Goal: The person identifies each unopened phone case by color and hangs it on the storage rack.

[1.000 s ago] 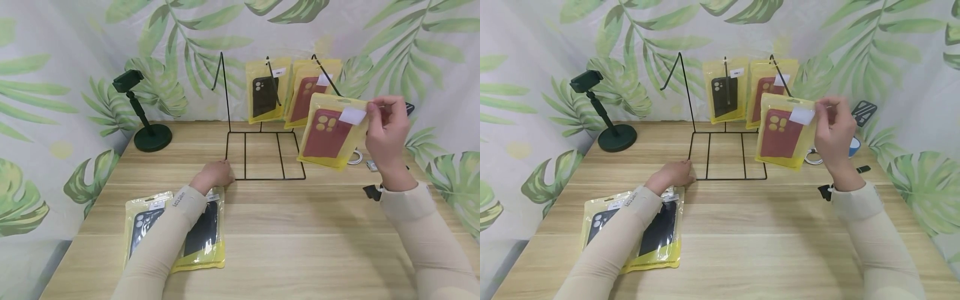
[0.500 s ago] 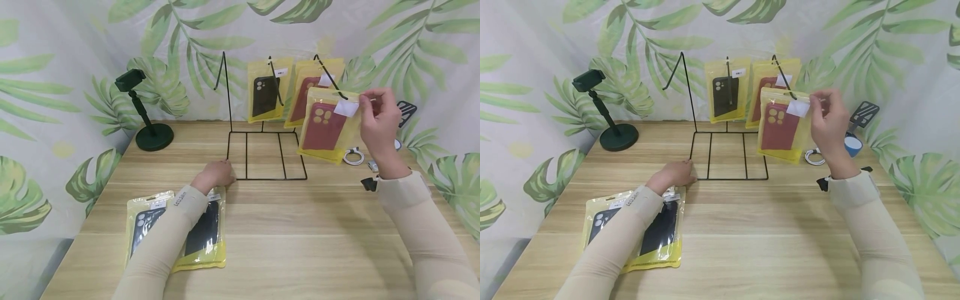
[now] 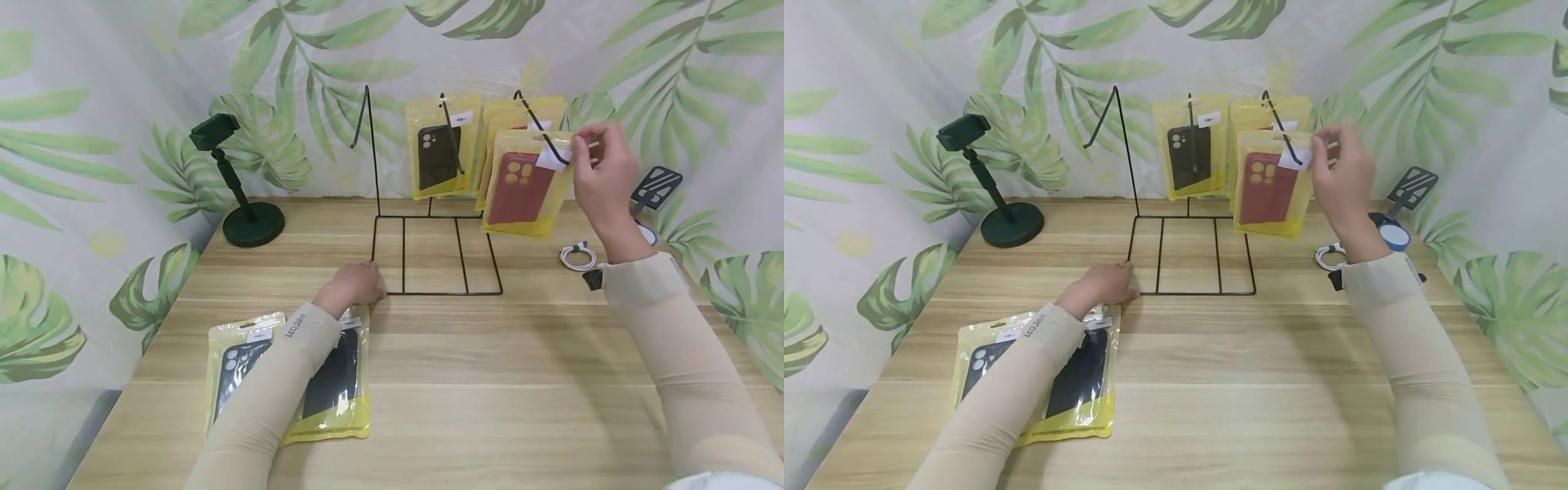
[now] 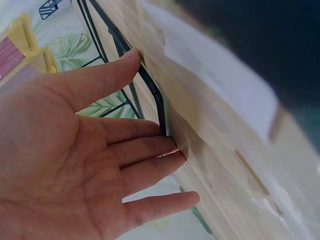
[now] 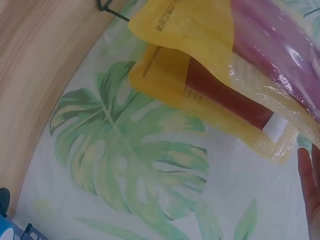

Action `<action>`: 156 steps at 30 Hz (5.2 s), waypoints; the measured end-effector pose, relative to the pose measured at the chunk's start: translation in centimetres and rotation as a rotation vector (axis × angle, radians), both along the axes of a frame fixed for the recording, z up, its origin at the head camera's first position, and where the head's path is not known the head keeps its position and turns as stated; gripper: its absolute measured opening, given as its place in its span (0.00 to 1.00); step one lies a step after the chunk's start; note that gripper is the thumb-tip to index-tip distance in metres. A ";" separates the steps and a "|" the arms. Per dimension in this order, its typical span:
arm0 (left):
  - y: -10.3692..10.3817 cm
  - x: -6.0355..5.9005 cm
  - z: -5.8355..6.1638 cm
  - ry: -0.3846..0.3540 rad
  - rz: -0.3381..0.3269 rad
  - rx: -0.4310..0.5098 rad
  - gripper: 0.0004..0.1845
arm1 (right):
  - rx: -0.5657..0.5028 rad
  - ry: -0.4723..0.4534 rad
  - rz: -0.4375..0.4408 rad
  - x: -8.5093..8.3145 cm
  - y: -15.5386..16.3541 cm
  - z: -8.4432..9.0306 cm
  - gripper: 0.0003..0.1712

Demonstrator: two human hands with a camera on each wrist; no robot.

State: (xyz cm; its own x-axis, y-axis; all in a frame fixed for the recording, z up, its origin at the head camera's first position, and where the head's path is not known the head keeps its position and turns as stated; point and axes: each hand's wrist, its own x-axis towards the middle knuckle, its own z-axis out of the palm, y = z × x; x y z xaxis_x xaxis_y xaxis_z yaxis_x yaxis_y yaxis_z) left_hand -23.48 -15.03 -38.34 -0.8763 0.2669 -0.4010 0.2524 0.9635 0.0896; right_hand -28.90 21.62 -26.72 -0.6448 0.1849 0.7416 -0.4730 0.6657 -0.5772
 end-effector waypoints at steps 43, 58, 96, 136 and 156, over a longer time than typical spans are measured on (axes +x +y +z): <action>-0.1 -0.2 -0.2 -0.013 0.026 -0.006 0.41 | 0.016 -0.242 -0.112 -2.1 -0.2 0.0 0.24; -1.1 0.3 -0.2 -0.051 0.024 0.094 0.42 | 0.465 -0.777 0.204 6.1 -1.7 -9.0 0.59; -8.4 6.2 1.0 0.123 0.014 -0.040 0.12 | 1.034 -0.890 0.300 5.7 -4.6 -13.6 0.33; -4.2 7.9 3.7 0.287 0.063 0.998 0.06 | 1.024 -0.873 0.296 6.0 -4.6 -13.1 0.31; 4.2 5.1 11.0 0.554 -0.006 1.359 0.06 | 0.997 -0.871 0.280 5.7 -4.1 -13.5 0.31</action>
